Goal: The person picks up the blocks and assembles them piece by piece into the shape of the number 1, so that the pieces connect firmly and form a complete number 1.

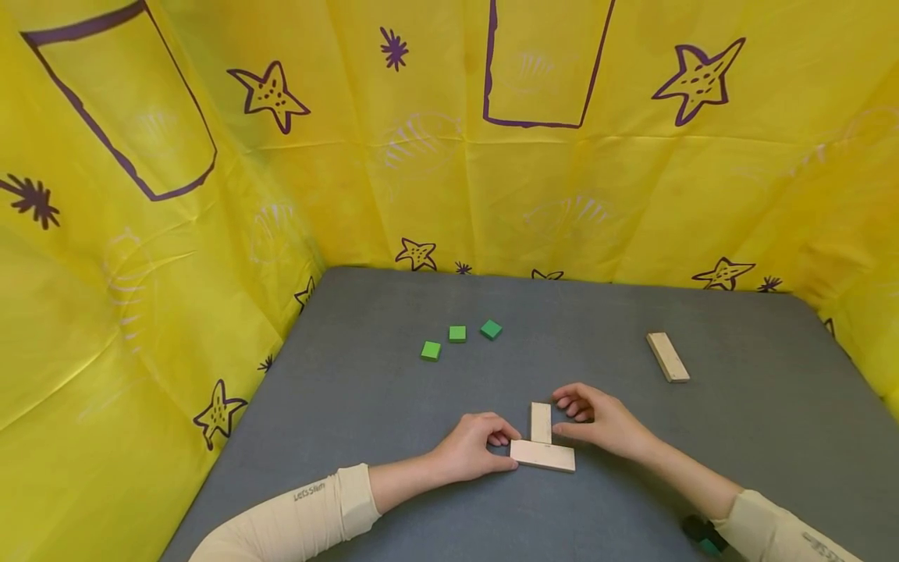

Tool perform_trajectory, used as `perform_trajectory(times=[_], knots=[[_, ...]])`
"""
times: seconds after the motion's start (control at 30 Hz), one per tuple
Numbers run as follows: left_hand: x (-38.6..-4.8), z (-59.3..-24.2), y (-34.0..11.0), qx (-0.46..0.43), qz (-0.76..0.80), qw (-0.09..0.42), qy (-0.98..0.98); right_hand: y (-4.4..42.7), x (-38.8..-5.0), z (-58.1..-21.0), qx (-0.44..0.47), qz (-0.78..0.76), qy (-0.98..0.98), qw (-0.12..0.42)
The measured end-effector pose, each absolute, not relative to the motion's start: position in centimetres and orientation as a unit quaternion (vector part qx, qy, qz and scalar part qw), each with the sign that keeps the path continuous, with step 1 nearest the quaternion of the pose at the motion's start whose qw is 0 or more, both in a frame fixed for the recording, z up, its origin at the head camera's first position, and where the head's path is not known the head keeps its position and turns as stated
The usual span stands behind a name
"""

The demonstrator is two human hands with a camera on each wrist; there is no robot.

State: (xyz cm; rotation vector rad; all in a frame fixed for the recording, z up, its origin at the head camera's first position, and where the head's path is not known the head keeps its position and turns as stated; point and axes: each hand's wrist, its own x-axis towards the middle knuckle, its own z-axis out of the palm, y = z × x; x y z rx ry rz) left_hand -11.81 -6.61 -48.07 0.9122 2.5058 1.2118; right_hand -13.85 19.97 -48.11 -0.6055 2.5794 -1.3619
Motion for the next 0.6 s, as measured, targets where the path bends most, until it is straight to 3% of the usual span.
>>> perform_trajectory(times=[0.6], knots=[[-12.0,-48.7,-6.6,0.308,0.408,0.101,0.853,21.3,-14.5,-48.0,-0.172,-0.488,0.852,0.079]])
